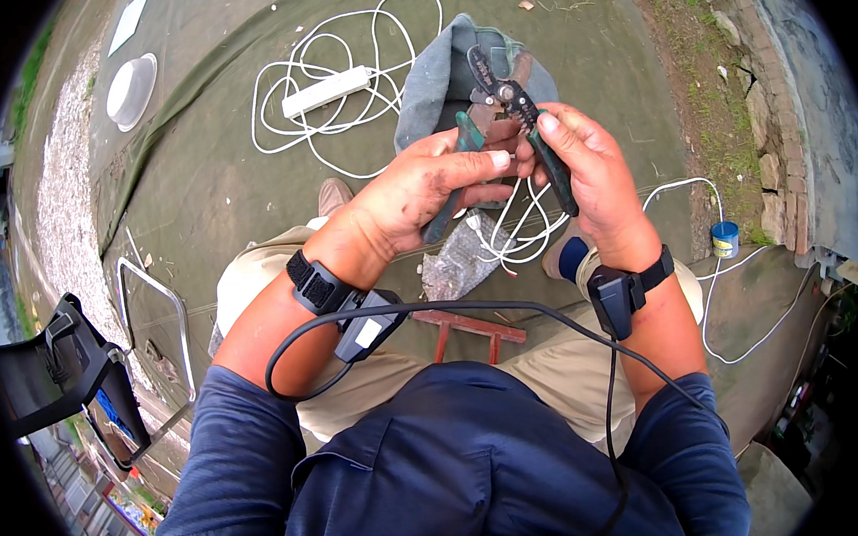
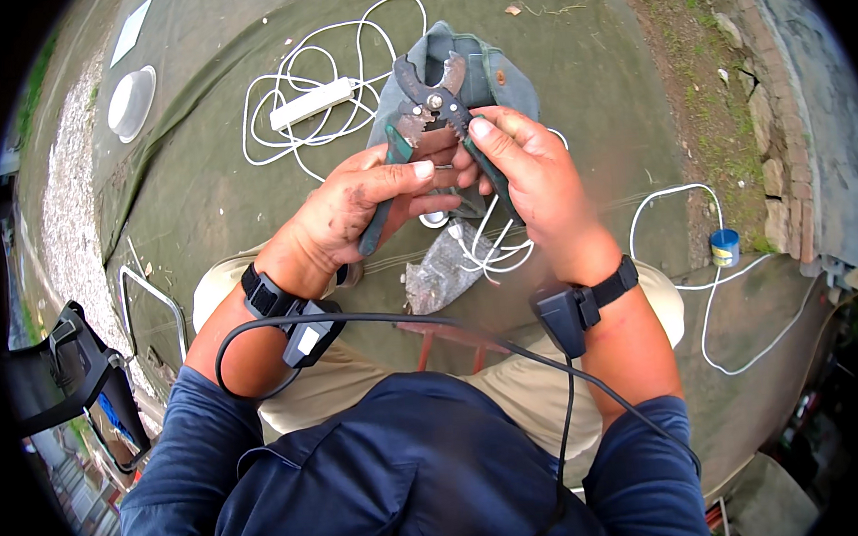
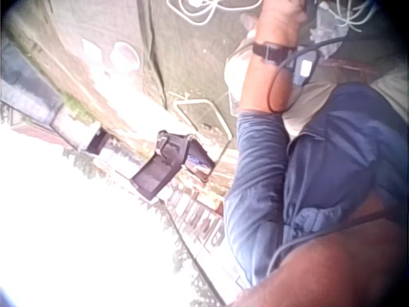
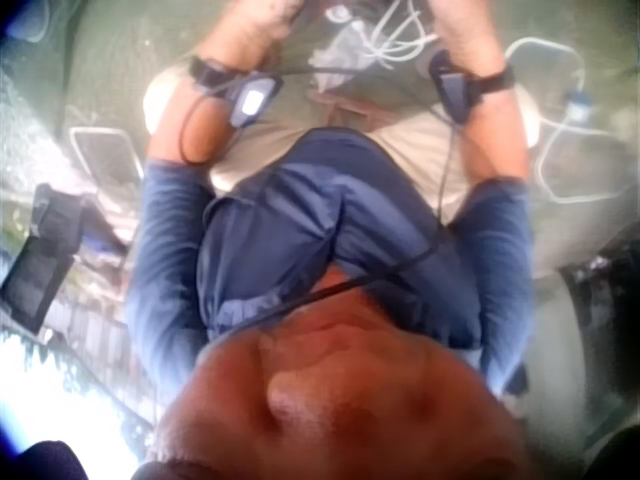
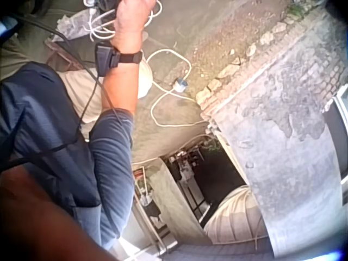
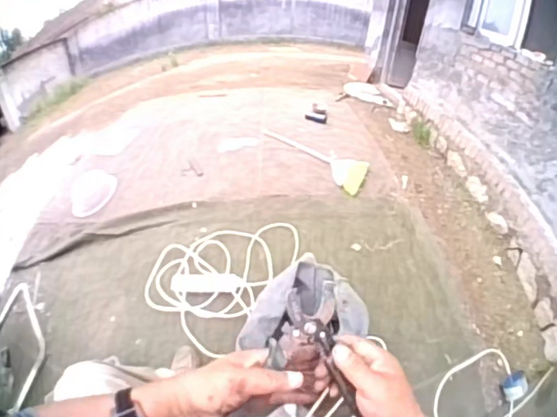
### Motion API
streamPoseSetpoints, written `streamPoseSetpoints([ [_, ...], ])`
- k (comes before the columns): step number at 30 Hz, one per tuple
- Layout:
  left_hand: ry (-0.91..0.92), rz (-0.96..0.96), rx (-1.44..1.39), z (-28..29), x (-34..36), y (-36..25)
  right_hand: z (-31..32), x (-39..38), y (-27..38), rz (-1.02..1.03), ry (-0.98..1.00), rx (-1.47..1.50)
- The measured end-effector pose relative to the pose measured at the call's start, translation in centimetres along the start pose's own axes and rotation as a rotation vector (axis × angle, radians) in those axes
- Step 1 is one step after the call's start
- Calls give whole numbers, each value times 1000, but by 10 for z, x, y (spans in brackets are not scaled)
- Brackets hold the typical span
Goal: The person walks outside carrying a power strip and a small white device, then sits on a stool. They use pliers to strip the insulation from two wires and twist the exposed ends together.
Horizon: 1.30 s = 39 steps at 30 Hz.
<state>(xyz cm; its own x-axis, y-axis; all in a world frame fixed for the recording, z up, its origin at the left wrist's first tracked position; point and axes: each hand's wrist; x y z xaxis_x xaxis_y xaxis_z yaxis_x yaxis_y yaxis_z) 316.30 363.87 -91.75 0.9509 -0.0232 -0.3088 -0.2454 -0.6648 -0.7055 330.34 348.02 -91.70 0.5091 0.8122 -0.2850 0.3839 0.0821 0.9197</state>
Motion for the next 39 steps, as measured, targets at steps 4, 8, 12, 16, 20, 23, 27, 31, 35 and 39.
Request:
streamPoseSetpoints([
  [4,-31,25,38,-4,1,-1,5,2,-6,64,-34,-37],
  [8,-48,60,54,-3,-1,0,-1,0,-6,45,-81,-8],
  [12,10,84,28,-6,2,7,-9,-2,-7,-18,-55,140],
  [16,7,66,-20,-5,5,18,-23,-5,-6,-40,7,313],
  [20,70,54,33,-8,6,12,-24,-2,-20,2,-100,241],
  [23,97,-12,-1,-11,5,15,-24,-1,-19,33,-101,183],
  [27,106,-47,-45,-15,2,12,-25,-4,-10,4,-67,210],
  [31,74,-57,-57,-13,2,11,-18,-2,-8,25,-47,314],
  [35,-25,8,-12,-4,4,12,-19,4,-15,93,-147,281],
  [39,-68,43,27,-5,4,10,-13,6,-18,107,-146,273],
])
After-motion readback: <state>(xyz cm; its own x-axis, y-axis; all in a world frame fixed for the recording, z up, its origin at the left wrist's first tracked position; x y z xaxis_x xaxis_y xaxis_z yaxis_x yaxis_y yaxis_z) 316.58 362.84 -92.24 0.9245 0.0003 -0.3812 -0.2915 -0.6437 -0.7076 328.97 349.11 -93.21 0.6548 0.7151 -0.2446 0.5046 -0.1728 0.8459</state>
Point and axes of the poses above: each hand's wrist, its own x-axis towards the middle knuckle, its own z-axis out of the back of the hand, y = z × x
